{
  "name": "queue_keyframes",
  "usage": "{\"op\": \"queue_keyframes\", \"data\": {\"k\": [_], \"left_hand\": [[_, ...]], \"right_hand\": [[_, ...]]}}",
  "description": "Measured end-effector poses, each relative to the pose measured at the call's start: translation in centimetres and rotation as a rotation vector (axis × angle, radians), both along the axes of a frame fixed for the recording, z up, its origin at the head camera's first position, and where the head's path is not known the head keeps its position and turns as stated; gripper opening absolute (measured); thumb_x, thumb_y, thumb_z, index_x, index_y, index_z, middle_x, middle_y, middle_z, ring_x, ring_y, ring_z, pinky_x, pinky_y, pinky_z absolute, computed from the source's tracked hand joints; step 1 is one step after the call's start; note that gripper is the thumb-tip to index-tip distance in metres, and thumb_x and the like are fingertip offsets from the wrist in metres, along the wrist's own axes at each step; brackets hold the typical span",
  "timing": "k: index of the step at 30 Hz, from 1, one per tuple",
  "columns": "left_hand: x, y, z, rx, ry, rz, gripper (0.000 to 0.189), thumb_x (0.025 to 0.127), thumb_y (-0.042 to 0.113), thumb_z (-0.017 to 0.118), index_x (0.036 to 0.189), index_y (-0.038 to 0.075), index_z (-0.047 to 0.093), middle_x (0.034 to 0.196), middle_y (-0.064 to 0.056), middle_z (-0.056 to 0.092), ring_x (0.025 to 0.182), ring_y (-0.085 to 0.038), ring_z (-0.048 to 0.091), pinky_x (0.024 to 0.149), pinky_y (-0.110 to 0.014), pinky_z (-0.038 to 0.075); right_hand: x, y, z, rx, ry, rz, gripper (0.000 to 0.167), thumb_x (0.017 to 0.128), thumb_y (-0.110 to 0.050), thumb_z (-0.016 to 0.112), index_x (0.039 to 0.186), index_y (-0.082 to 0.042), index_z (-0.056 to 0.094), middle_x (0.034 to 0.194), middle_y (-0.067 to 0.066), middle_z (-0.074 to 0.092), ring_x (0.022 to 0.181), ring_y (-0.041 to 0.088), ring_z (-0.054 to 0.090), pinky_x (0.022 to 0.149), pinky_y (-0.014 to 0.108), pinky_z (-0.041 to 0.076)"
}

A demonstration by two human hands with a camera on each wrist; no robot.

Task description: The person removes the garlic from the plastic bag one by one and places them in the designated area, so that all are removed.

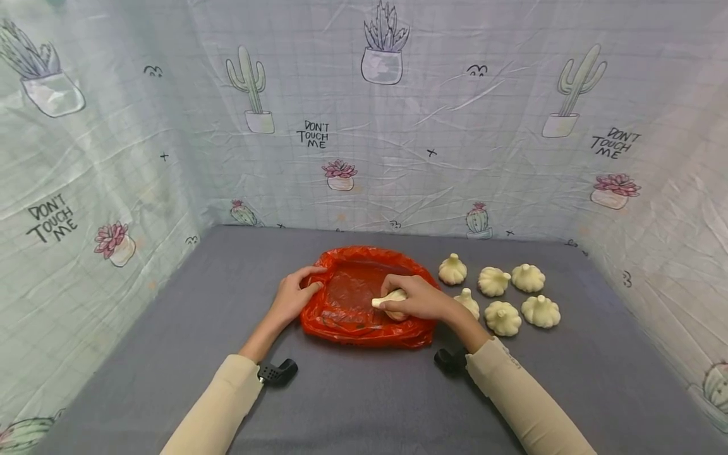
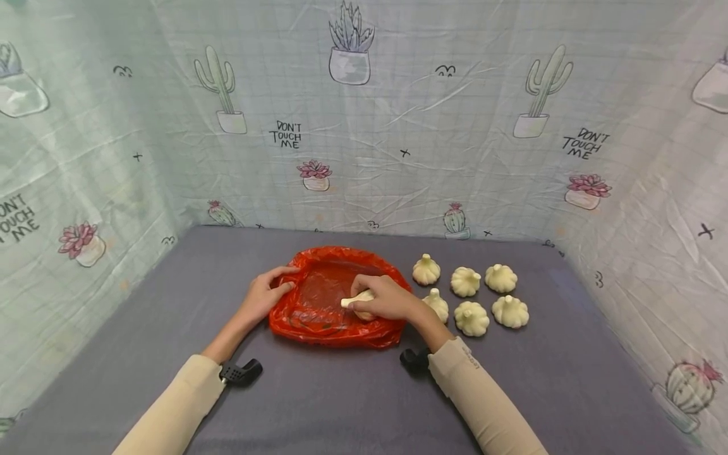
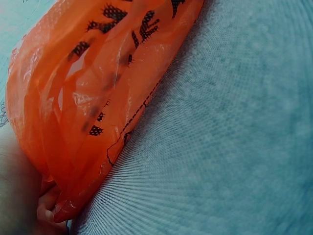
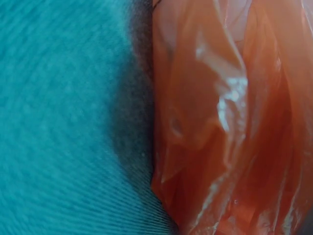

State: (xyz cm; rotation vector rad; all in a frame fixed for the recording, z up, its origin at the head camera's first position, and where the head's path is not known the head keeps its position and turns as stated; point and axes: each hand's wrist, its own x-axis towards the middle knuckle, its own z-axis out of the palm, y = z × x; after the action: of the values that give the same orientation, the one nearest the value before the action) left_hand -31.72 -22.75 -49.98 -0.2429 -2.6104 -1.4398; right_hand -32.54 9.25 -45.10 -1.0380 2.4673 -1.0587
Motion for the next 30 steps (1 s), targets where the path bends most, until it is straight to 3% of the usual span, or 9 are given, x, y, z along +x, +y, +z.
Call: {"op": "queue_keyframes", "data": {"k": [12,20,30], "left_hand": [[-0.23,0.00,0.01,-0.017,0.010,-0.006,0.035,0.099,0.014,0.065,0.134,0.016,0.069,0.145,-0.014,0.062,0.141,-0.035,0.052,0.116,-0.056,0.042],[-0.27,-0.02,-0.15,0.000,0.010,-0.005,0.034,0.099,0.014,0.066,0.133,0.015,0.070,0.144,-0.014,0.064,0.140,-0.034,0.053,0.115,-0.055,0.043],[-0.28,0.03,-0.05,0.001,0.009,-0.002,0.034,0.099,0.014,0.066,0.132,0.016,0.070,0.144,-0.014,0.063,0.141,-0.034,0.053,0.116,-0.055,0.042]], "right_hand": [[-0.07,0.08,0.19,-0.007,0.047,-0.027,0.013,0.096,-0.034,0.074,0.101,-0.024,0.066,0.090,-0.006,0.070,0.077,0.010,0.064,0.074,0.027,0.054],[-0.10,0.03,0.30,-0.012,0.077,-0.045,0.016,0.097,-0.033,0.072,0.110,-0.024,0.066,0.108,-0.006,0.073,0.099,0.010,0.068,0.091,0.031,0.055],[-0.07,0.04,0.63,-0.047,0.099,-0.054,0.015,0.099,-0.029,0.070,0.111,-0.020,0.069,0.109,-0.004,0.074,0.103,0.012,0.068,0.095,0.036,0.055]]}}
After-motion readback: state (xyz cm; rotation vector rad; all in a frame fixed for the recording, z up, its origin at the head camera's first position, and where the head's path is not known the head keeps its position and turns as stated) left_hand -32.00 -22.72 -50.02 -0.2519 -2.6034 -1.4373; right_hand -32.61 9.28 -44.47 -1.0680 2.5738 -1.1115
